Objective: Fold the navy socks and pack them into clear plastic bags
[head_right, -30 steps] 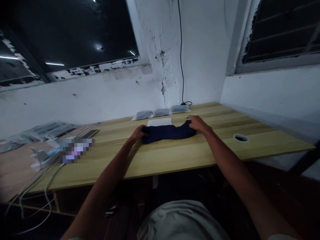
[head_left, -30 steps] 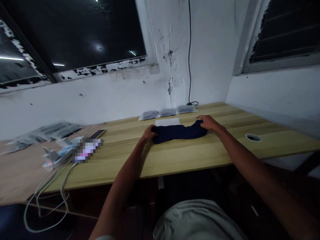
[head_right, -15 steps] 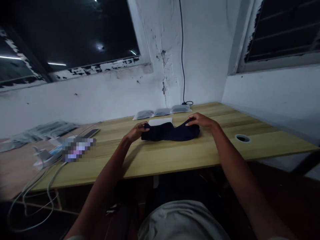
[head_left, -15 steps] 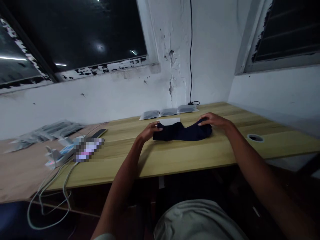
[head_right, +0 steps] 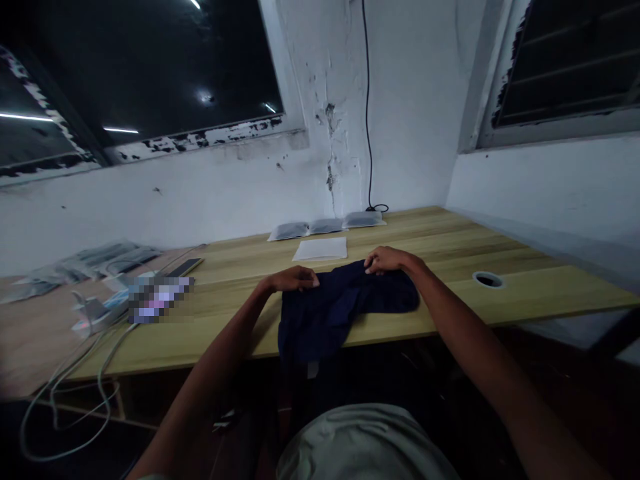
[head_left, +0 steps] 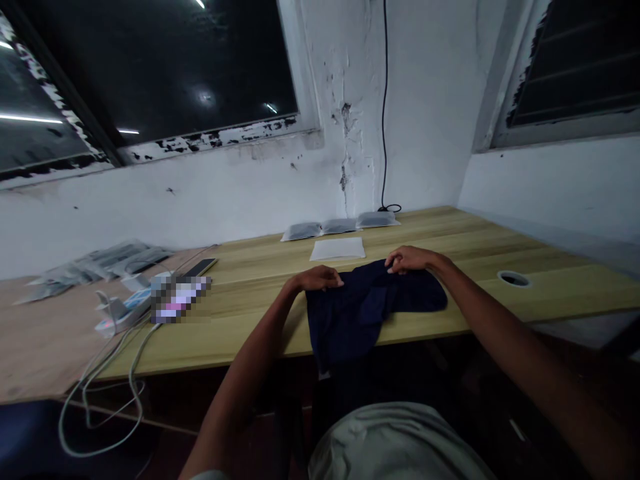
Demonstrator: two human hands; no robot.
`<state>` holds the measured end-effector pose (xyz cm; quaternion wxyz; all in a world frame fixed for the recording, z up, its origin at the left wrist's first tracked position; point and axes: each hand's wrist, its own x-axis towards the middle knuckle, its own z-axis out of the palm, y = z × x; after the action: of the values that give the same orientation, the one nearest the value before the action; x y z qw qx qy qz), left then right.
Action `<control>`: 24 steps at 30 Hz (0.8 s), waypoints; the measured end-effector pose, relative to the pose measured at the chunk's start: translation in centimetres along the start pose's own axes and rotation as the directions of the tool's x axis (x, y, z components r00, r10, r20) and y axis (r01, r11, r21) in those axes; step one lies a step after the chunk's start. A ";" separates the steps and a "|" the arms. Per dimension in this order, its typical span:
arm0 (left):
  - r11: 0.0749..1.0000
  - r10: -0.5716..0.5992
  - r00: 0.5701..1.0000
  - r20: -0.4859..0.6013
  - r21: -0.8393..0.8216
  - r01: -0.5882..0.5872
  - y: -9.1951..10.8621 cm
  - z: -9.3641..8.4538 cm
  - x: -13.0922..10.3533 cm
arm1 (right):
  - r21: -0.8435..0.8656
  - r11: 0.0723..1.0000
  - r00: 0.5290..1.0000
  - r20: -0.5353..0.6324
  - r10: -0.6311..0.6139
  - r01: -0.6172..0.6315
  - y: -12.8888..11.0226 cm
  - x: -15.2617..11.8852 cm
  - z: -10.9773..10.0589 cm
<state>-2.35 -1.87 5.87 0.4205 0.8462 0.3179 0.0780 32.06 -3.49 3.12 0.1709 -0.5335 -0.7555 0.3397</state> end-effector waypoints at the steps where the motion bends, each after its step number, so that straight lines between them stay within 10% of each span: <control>1: 0.996 0.011 0.998 -0.063 0.085 -0.006 -0.3 0.3 0.4 | -0.089 0.996 0.997 -0.073 -0.016 0.009 0.2 0.5 0.4; 10: 0.866 -0.073 0.938 -0.338 0.445 0.228 -5.5 0.2 2.6 | -0.440 0.898 0.954 -0.274 -0.119 -0.014 1.6 2.2 2.0; 17: 0.915 0.023 0.918 -0.395 0.378 0.140 -8.7 -1.9 3.3 | -0.445 0.893 0.948 -0.306 -0.085 -0.064 2.3 2.6 1.7; 24: 0.894 0.040 0.906 -0.420 0.420 0.155 -9.3 -1.7 3.2 | -0.340 0.869 0.822 -0.324 -0.468 0.360 -1.7 0.2 2.8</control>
<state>-4.96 5.33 -0.54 0.1406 0.8729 0.4353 0.1700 29.06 -4.57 2.26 0.3179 -0.4302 -0.8416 0.0753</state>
